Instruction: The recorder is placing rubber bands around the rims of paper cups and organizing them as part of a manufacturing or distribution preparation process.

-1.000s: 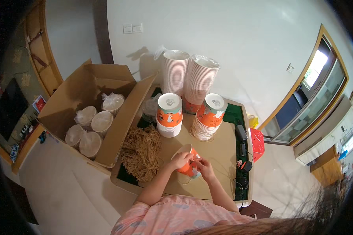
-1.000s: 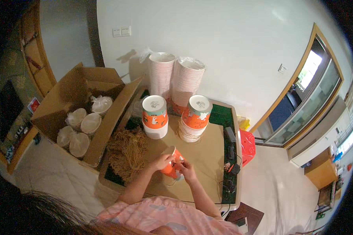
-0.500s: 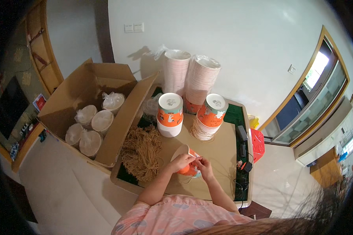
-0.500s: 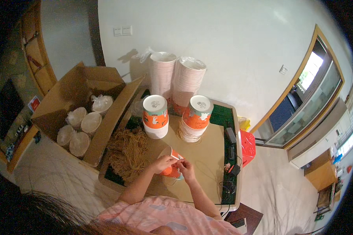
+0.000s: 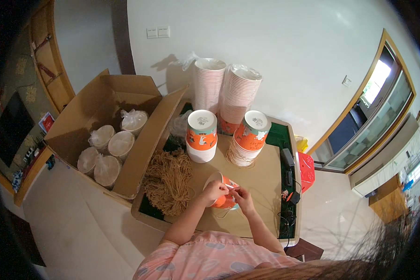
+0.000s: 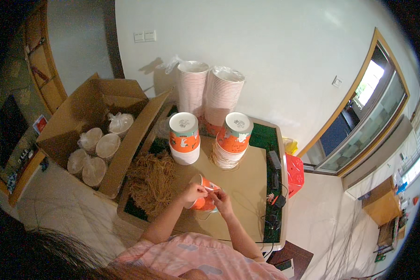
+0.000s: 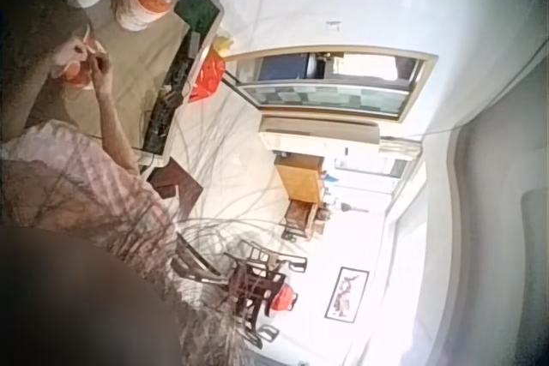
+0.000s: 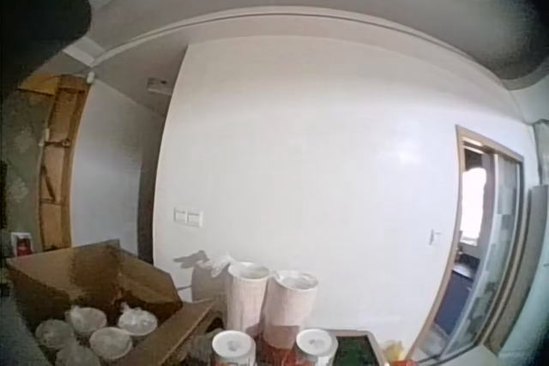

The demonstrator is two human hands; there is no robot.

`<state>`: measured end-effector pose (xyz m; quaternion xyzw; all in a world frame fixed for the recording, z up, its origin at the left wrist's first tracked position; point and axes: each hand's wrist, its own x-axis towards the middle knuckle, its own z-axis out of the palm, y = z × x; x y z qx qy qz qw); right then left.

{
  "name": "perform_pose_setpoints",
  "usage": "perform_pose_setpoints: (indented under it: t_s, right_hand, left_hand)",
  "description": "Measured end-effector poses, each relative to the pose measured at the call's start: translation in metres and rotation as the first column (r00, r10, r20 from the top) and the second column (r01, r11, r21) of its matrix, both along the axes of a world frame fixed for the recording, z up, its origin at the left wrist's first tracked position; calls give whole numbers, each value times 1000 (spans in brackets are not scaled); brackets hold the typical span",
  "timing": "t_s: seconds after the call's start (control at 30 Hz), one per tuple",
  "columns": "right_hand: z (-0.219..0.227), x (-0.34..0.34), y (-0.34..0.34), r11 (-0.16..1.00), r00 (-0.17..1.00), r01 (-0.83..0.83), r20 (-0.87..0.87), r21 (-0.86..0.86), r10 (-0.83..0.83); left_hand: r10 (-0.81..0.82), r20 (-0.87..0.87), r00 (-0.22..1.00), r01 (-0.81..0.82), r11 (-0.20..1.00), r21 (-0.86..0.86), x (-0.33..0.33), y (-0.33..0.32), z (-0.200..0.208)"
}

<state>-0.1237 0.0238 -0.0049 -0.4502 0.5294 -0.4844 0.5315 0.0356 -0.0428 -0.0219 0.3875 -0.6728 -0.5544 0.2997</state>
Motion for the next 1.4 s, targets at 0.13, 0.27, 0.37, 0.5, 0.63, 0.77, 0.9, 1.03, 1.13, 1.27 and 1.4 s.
perform_pose_setpoints:
  t_s: [0.13, 0.27, 0.37, 0.5, 0.63, 0.77, 0.9, 1.03, 1.13, 1.27, 1.4]
  right_hand:
    - [-4, -3, 1, 1000, 998, -7, -62, -29, 5]
    - [-3, -1, 1, 1000, 996, -1, -88, -15, -1]
    - [-4, 0, 2, 1000, 994, 4, -112, -12, -5]
    - [0, 2, 3, 1000, 996, -5, -85, -12, 4]
    - [-1, 2, 2, 1000, 997, -5, -78, 16, 6]
    - [-4, 4, 0, 999, 988, 6, -153, -37, -12]
    - [-26, 2, -11, 990, 988, 109, -101, -89, -118]
    - [-7, 13, -16, 989, 977, 148, -151, -16, -149]
    - [-1, 12, -15, 971, 947, 173, -243, -163, -209]
    - [-6, 13, -16, 956, 937, 224, -230, -187, -265]
    - [-13, 12, -17, 952, 940, 224, -211, -206, -267]
  left_hand:
    - [19, 95, 995, -14, 999, -51, 0, 4, 9]
    - [80, 85, 993, -70, 990, -122, 0, 6, 10]
    - [85, 117, 989, -69, 988, -135, -1, 5, 10]
    - [73, 156, 985, -44, 983, -180, -2, 5, 10]
    - [77, 176, 981, -44, 982, -186, -3, 8, 16]
    - [66, 228, 971, -8, 969, -247, -1, 7, 7]
    - [219, -24, 975, -220, 961, -170, -10, 14, 3]
    - [168, -144, 975, -183, 978, -98, -5, 6, -21]
    - [114, 81, 990, -103, 987, -127, -5, 11, 4]
    - [152, 31, 988, -149, 986, -77, -6, 16, 20]
    - [197, 35, 980, -191, 972, -141, -5, 16, 18]
